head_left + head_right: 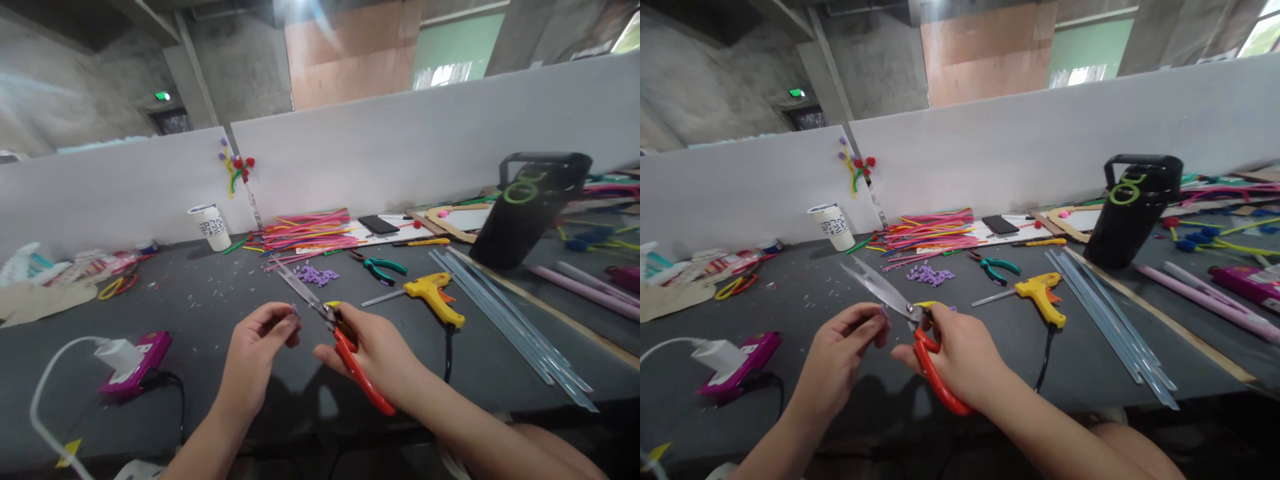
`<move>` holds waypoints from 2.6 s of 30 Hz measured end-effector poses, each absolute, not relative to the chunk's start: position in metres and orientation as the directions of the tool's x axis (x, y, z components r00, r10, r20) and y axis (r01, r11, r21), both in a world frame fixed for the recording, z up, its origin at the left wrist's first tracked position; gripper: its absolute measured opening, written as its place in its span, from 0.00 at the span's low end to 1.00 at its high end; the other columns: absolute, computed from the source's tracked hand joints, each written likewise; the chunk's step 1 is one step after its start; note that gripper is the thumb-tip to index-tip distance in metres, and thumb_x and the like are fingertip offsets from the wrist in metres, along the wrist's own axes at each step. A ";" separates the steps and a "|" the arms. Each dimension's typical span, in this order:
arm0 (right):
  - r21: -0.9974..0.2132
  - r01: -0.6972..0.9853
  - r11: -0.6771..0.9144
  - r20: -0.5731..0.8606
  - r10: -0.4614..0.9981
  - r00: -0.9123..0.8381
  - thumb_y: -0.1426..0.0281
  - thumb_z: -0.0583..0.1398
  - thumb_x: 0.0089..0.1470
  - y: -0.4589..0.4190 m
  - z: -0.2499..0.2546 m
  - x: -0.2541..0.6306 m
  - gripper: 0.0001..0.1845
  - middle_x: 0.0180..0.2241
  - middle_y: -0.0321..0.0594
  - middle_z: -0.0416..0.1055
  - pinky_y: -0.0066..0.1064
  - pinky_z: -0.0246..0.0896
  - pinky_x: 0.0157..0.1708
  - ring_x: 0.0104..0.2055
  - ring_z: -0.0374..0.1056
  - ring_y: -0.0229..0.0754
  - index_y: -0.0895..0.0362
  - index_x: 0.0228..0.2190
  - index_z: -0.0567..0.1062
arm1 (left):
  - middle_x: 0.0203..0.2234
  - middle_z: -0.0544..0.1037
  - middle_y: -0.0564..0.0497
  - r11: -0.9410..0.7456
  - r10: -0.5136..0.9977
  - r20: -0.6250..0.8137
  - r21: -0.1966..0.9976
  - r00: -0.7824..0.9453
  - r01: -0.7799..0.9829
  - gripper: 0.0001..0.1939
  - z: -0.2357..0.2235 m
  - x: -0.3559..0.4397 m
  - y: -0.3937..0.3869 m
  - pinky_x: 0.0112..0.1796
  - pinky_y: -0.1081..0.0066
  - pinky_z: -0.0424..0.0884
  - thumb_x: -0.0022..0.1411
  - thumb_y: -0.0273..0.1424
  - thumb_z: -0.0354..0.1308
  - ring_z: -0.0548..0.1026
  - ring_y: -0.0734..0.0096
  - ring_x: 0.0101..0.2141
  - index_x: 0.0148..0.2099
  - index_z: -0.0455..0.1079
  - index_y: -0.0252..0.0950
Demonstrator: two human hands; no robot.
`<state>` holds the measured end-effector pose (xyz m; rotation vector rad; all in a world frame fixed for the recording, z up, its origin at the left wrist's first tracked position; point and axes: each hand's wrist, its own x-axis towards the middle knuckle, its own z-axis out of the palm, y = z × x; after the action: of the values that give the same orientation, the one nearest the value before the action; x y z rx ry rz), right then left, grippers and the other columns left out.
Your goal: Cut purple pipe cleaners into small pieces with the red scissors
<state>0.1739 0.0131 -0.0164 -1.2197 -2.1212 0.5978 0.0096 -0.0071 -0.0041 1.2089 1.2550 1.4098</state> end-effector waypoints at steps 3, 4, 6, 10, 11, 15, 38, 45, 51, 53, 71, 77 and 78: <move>-0.500 0.701 0.508 0.303 0.861 -0.408 0.50 0.54 0.45 0.010 -0.022 0.174 0.21 0.20 0.34 0.66 0.25 0.45 0.21 0.22 0.61 0.37 0.56 0.29 0.65 | 0.20 0.71 0.55 -0.168 0.971 0.139 0.976 -0.196 -0.140 0.03 -0.002 0.007 -0.007 0.26 0.78 0.63 0.49 0.28 0.58 0.66 0.79 0.22 0.29 0.70 0.33; -0.458 0.722 0.518 0.311 0.854 -0.416 0.49 0.53 0.45 0.010 -0.025 0.174 0.22 0.21 0.35 0.66 0.25 0.46 0.21 0.23 0.63 0.39 0.56 0.30 0.65 | 0.20 0.71 0.55 -0.189 0.966 0.153 0.968 -0.208 -0.165 0.02 -0.002 0.007 -0.007 0.25 0.78 0.62 0.49 0.27 0.58 0.66 0.79 0.22 0.28 0.70 0.33; -0.399 0.747 0.533 0.324 0.843 -0.428 0.48 0.51 0.46 0.010 -0.029 0.174 0.24 0.23 0.38 0.68 0.26 0.47 0.22 0.26 0.65 0.41 0.56 0.31 0.66 | 0.20 0.71 0.55 -0.224 0.956 0.175 0.955 -0.235 -0.197 0.02 0.000 0.006 -0.008 0.25 0.78 0.63 0.48 0.27 0.59 0.66 0.80 0.22 0.27 0.71 0.33; -0.349 0.772 0.531 0.325 0.841 -0.432 0.49 0.50 0.48 0.009 -0.034 0.173 0.24 0.26 0.40 0.70 0.27 0.48 0.23 0.27 0.66 0.42 0.58 0.31 0.66 | 0.21 0.72 0.55 -0.258 0.939 0.189 0.940 -0.288 -0.223 0.02 0.000 0.006 -0.008 0.25 0.78 0.63 0.47 0.26 0.59 0.67 0.79 0.22 0.28 0.71 0.34; -0.342 0.778 0.527 0.323 0.843 -0.430 0.49 0.50 0.48 0.009 -0.034 0.173 0.24 0.26 0.41 0.70 0.28 0.49 0.23 0.27 0.66 0.43 0.58 0.31 0.66 | 0.21 0.72 0.55 -0.263 0.937 0.193 0.939 -0.292 -0.222 0.02 0.000 0.006 -0.008 0.25 0.78 0.63 0.47 0.26 0.59 0.67 0.79 0.22 0.28 0.71 0.34; -0.303 0.806 0.509 0.316 0.851 -0.420 0.49 0.49 0.48 0.008 -0.034 0.171 0.23 0.24 0.41 0.70 0.28 0.49 0.22 0.25 0.67 0.44 0.58 0.30 0.66 | 0.21 0.72 0.55 -0.266 0.935 0.199 0.942 -0.295 -0.207 0.02 -0.001 0.005 -0.008 0.26 0.77 0.63 0.49 0.26 0.58 0.67 0.78 0.23 0.28 0.71 0.35; -0.256 0.823 0.508 0.349 0.842 -0.411 0.48 0.48 0.49 0.007 -0.030 0.171 0.25 0.24 0.41 0.70 0.28 0.48 0.22 0.26 0.67 0.44 0.58 0.30 0.66 | 0.21 0.72 0.55 -0.285 0.927 0.207 0.931 -0.312 -0.229 0.02 -0.001 0.006 -0.007 0.25 0.77 0.62 0.48 0.27 0.59 0.66 0.79 0.22 0.28 0.71 0.34; -0.249 0.820 0.516 0.337 0.840 -0.426 0.49 0.47 0.50 0.007 -0.033 0.171 0.25 0.24 0.41 0.70 0.29 0.48 0.22 0.25 0.67 0.44 0.58 0.29 0.66 | 0.21 0.72 0.55 -0.280 0.927 0.194 0.927 -0.320 -0.250 0.02 -0.001 0.006 -0.007 0.26 0.78 0.63 0.48 0.27 0.59 0.67 0.80 0.22 0.28 0.72 0.34; -0.249 0.821 0.514 0.324 0.843 -0.429 0.49 0.47 0.50 0.007 -0.033 0.169 0.24 0.24 0.40 0.70 0.29 0.47 0.22 0.25 0.68 0.45 0.58 0.29 0.65 | 0.20 0.71 0.56 -0.259 0.932 0.170 0.931 -0.321 -0.258 0.02 0.001 0.005 -0.008 0.24 0.79 0.62 0.48 0.26 0.60 0.66 0.81 0.21 0.28 0.71 0.34; -0.247 0.821 0.515 0.328 0.841 -0.429 0.49 0.47 0.50 0.008 -0.033 0.169 0.24 0.24 0.40 0.70 0.29 0.47 0.22 0.25 0.68 0.45 0.57 0.28 0.65 | 0.19 0.71 0.56 -0.249 0.935 0.163 0.935 -0.316 -0.254 0.02 0.001 0.005 -0.008 0.24 0.80 0.62 0.48 0.26 0.60 0.66 0.82 0.20 0.28 0.71 0.33; -0.421 0.770 0.480 0.300 0.875 -0.381 0.51 0.51 0.48 0.012 -0.027 0.172 0.21 0.18 0.36 0.66 0.26 0.44 0.19 0.19 0.61 0.37 0.56 0.22 0.64 | 0.20 0.73 0.55 -0.213 0.944 0.136 0.946 -0.300 -0.243 0.04 0.003 0.001 -0.006 0.25 0.80 0.63 0.47 0.28 0.60 0.67 0.81 0.21 0.29 0.71 0.33; -0.853 0.412 0.319 0.163 0.914 -0.371 0.61 0.55 0.46 0.015 -0.016 0.166 0.13 0.15 0.29 0.56 0.22 0.48 0.17 0.17 0.54 0.31 0.57 0.18 0.61 | 0.19 0.71 0.55 -0.022 1.000 0.018 0.983 -0.023 -0.181 0.04 0.000 0.004 -0.005 0.24 0.79 0.62 0.50 0.29 0.58 0.66 0.82 0.20 0.28 0.69 0.33; -0.907 0.342 0.247 0.115 0.925 -0.363 0.63 0.55 0.45 0.016 -0.014 0.165 0.11 0.14 0.28 0.55 0.21 0.48 0.16 0.16 0.53 0.30 0.57 0.19 0.62 | 0.19 0.71 0.55 0.020 0.999 -0.014 0.986 0.034 -0.167 0.04 -0.001 0.005 -0.005 0.24 0.79 0.61 0.50 0.29 0.58 0.66 0.81 0.20 0.28 0.69 0.33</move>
<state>0.1648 0.0160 -0.0139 -1.1579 -1.8427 1.0930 0.0053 -0.0053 -0.0015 1.0880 1.0696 1.2478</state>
